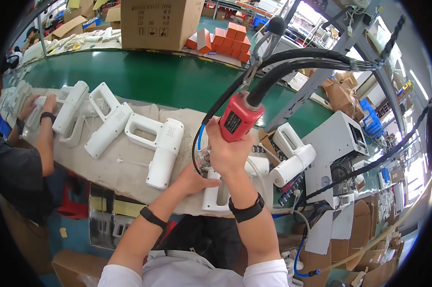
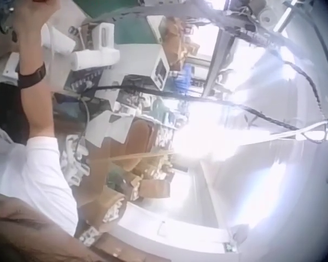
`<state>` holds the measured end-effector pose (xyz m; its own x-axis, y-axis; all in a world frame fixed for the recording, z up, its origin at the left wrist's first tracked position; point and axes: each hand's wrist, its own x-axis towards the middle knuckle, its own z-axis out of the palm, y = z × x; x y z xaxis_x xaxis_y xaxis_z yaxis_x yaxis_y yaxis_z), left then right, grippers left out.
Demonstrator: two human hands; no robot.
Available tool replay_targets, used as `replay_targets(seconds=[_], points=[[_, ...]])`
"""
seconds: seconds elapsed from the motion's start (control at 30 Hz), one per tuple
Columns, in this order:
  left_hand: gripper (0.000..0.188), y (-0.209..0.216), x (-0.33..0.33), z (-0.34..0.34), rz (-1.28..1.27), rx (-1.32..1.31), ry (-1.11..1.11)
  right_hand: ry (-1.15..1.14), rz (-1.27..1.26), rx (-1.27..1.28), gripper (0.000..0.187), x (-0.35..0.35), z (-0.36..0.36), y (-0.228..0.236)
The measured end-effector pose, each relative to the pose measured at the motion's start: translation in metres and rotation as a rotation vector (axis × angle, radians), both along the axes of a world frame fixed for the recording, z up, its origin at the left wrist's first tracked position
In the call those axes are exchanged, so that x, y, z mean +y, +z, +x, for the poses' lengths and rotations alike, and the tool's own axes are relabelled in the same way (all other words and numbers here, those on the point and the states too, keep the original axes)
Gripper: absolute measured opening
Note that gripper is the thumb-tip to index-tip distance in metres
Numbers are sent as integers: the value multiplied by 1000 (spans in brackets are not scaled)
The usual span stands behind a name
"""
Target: The person picks up a white plastic housing, positions it under a pneumatic screwdriver to drive a screw, and then places the finished piece into a cardboard box before repeating the process.
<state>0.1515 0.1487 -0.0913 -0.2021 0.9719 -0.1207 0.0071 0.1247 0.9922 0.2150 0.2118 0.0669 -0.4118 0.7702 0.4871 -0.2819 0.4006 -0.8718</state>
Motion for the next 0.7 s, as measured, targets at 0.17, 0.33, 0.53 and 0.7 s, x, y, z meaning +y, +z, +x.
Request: replay_targets(seconds=[0.17,0.33,0.53,0.7], points=[[106,-3,-2,4,18,152,154,-104,49,131,13,0,17,17],[110,3,-3,5,28,77,198,-64,81,109,12,-2,40,51],[109,21,-5,7,-9,300,191,-65,-18,118,13,7,31,18],[90,30,-13,22,57,198,163,-63,-15,3,17,6,25,-2]])
